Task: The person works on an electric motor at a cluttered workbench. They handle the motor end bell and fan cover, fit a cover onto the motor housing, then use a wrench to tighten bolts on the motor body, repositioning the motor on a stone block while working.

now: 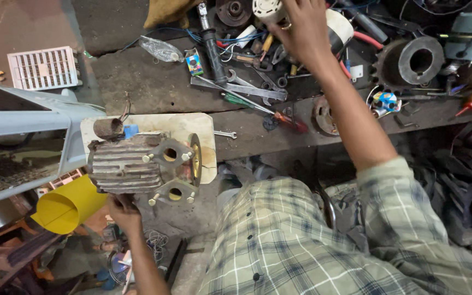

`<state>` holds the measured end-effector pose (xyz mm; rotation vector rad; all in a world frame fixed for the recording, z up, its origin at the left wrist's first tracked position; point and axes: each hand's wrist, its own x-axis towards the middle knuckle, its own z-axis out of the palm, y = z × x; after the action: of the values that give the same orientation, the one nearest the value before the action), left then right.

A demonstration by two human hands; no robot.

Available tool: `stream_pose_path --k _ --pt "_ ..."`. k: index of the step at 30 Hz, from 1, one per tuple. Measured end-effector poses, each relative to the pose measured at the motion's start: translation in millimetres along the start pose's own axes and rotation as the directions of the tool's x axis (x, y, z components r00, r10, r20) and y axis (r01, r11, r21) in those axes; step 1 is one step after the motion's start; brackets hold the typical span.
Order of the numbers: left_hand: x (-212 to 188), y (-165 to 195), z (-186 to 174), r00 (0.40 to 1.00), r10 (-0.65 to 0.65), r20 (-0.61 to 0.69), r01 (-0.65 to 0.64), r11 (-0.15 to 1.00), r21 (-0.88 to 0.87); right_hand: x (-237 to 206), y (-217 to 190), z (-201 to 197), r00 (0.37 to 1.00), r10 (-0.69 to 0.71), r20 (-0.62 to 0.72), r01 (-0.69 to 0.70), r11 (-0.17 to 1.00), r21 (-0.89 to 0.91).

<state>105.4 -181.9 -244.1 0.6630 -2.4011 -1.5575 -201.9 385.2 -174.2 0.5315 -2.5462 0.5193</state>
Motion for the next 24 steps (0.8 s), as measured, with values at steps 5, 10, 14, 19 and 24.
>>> stream_pose_path --k 5,10,14,19,24 --pt "-15.4 31.1 9.3 0.981 0.126 -0.147 -0.094 0.974 0.206 -76.2 -49.9 -56.3 0.971 0.094 0.222 -0.117 0.989 0.089" --pt "-7.4 79.1 22.1 0.926 0.316 -0.207 -0.271 0.937 0.222 -116.6 -129.5 -53.9 0.939 -0.088 0.332 -0.099 0.857 0.505" --pt "10.8 104.3 31.9 0.906 0.399 -0.14 -0.389 0.916 0.096 -106.5 -181.8 -12.8 0.9 -0.131 0.415 -0.254 0.617 0.745" --pt "49.0 104.0 26.7 0.972 0.146 -0.185 -0.149 0.989 0.0 -64.4 -209.0 50.9 0.898 -0.273 0.346 -0.216 0.412 0.885" --pt "76.9 90.6 9.5 0.992 0.112 0.064 -0.096 0.972 -0.212 -61.8 -223.3 74.7 0.8 -0.388 0.457 -0.325 0.36 0.875"
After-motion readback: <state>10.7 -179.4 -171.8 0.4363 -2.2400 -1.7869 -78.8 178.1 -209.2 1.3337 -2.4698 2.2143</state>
